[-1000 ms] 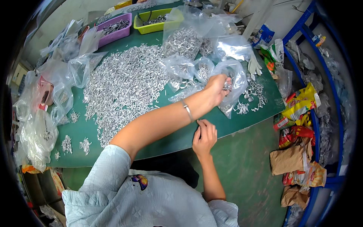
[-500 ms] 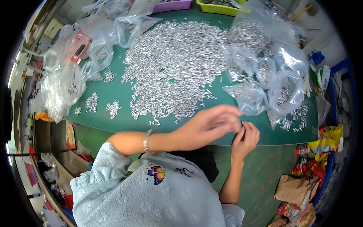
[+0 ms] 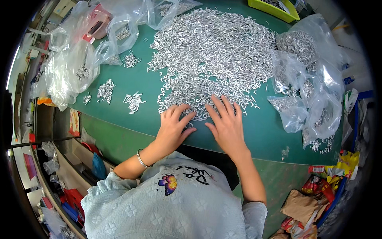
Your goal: The person sorts small silver-colored metal clips by hand on a green workbench, moving them from a large central pile into smaller clusters.
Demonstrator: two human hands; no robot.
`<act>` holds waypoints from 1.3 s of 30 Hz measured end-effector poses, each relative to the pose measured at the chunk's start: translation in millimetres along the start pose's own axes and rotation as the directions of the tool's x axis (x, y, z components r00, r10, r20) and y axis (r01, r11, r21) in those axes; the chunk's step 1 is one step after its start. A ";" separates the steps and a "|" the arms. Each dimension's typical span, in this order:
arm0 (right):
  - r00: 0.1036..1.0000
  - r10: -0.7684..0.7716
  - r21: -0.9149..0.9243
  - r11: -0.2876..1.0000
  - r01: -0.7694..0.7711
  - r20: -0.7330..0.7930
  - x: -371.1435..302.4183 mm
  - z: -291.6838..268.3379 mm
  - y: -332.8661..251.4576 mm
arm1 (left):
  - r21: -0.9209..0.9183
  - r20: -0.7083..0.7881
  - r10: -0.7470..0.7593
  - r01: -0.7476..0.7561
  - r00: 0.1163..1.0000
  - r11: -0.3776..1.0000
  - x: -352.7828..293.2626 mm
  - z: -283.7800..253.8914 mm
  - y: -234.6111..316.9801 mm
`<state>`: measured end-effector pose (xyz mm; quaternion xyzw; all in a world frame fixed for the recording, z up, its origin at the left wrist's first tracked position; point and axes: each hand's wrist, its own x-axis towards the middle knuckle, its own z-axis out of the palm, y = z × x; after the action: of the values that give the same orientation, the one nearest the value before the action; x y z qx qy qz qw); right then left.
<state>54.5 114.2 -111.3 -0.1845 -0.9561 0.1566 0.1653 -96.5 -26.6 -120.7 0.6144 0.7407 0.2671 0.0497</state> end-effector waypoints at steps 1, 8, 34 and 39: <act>1.000 0.026 0.050 0.998 -0.025 -0.019 -2.0 3.2 1.3 | -0.037 -0.010 -0.017 0.017 1.000 0.999 -0.3 4.7 -4.7; 0.984 0.126 0.033 0.992 -0.122 -0.130 -24.2 -9.5 31.5 | 0.002 -0.166 -0.038 0.039 0.985 0.999 10.2 5.8 -32.1; 0.891 0.376 0.144 0.926 -0.350 -0.253 -24.3 -8.5 10.0 | -0.071 0.009 0.150 -0.149 0.989 0.986 35.7 12.3 -6.6; 0.970 0.211 0.016 0.977 -0.211 -0.123 -38.2 -8.4 17.2 | 0.020 0.077 0.208 -0.210 0.975 0.978 39.3 17.8 -11.8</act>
<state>96.3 116.0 -119.8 -0.2943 -0.9188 0.1627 0.2068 -109.2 15.0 -131.3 0.6989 0.6734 0.2376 0.0405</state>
